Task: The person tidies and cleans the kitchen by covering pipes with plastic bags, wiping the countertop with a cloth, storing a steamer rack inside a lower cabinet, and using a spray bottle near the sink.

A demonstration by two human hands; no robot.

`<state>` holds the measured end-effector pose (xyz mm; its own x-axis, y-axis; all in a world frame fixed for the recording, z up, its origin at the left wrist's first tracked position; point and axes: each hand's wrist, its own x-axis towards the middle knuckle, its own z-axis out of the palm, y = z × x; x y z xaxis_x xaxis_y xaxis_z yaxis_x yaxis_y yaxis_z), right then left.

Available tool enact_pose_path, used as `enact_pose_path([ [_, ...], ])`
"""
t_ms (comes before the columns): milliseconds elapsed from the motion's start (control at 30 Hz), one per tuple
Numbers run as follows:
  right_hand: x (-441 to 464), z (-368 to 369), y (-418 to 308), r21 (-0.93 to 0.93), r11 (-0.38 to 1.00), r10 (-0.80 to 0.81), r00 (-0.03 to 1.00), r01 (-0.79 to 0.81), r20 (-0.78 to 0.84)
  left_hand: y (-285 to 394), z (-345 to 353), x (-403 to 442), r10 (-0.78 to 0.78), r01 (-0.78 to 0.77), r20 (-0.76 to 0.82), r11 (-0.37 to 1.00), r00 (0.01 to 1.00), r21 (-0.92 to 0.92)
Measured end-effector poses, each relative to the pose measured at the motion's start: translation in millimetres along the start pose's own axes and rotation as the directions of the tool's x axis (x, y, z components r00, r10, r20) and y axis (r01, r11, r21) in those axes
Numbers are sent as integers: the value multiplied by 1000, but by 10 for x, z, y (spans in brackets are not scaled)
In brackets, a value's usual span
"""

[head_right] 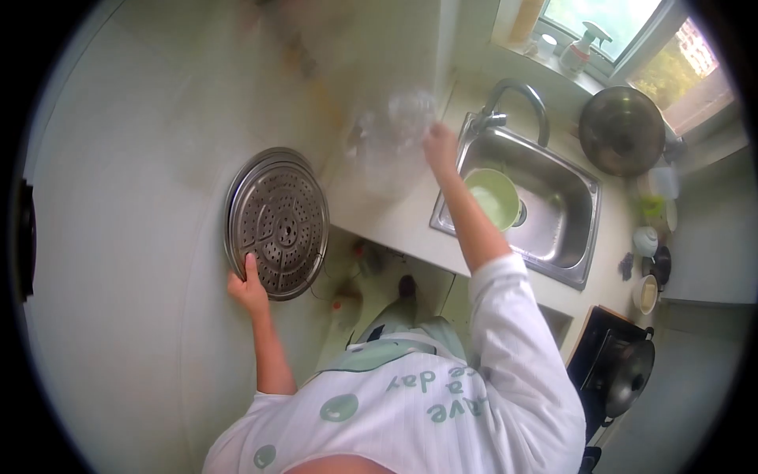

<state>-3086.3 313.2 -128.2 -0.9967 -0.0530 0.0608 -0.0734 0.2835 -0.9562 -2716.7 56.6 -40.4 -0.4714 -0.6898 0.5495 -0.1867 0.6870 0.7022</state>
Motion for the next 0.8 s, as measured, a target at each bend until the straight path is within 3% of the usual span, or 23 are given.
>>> enact_pose_path([
  [33, 182, 74, 49, -145, 983, -120, 991, 109, -66, -47, -161, -125, -89, 89, -2, 996, 996, -30],
  [100, 422, 200, 182, -244, 962, -121, 992, 122, 18, 4, -367, -334, -274, 273, 11, 951, 962, -146],
  [133, 392, 193, 152, -284, 948, -127, 989, 144, 78, 36, -422, -420, -271, 272, 25, 951, 962, -148],
  [167, 283, 132, 130, -325, 931, -130, 982, 168, 134, 95, -501, -632, -380, 375, -11, 918, 925, -131],
  [200, 214, 134, 315, -461, 837, -270, 956, 293, 118, 123, -534, -848, -480, 474, -28, 872, 877, -120],
  [233, -85, -72, 172, -338, 917, -165, 972, 213, 166, 90, -560, -1134, -530, 499, -12, 806, 848, -319],
  [267, -369, -151, 294, -277, 923, -247, 964, 266, 103, 1, -647, -1406, -595, 562, 37, 737, 803, -376],
  [300, -622, -209, 491, -352, 862, -393, 919, 366, -7, -38, -702, -1673, -653, 626, 95, 660, 751, -417],
  [367, -1266, -488, 762, -217, 850, -507, 857, 480, -90, 11, -696, -2138, -721, 702, 149, 571, 676, -425],
  [400, -1517, -579, 757, -192, 831, -551, 819, 522, -158, -43, -697, -2057, -694, 714, 224, 574, 684, -400],
  [467, -2249, -885, 573, -176, 854, -519, 822, 489, -233, -80, -784, -1869, -713, 776, 324, 502, 621, -382],
  [533, -3002, -1216, 715, -102, 939, -344, 887, 328, -308, 49, -801, -1787, -635, 792, 475, 512, 610, -332],
  [600, -3766, -1283, 1163, -108, 988, -144, 913, 111, -381, -195, -798, -1680, -603, 861, 629, 447, 491, -243],
  [633, -4165, -1358, 1402, -19, 997, 60, 885, -78, -462, -150, -819, -1641, -603, 868, 654, 463, 458, -181],
  [667, -4505, -1466, 1585, -15, 971, 199, 838, -240, -508, -85, -842, -1585, -612, 873, 669, 474, 421, -117],
  [733, -5129, -1788, 1828, -14, 803, 465, 641, -596, -610, -133, -809, -1425, -590, 900, 753, 437, 292, -7],
  [800, -5606, -2121, 1822, -11, 635, 543, 456, -773, -705, -155, -811, -1394, -549, 873, 798, 484, 250, 60],
])
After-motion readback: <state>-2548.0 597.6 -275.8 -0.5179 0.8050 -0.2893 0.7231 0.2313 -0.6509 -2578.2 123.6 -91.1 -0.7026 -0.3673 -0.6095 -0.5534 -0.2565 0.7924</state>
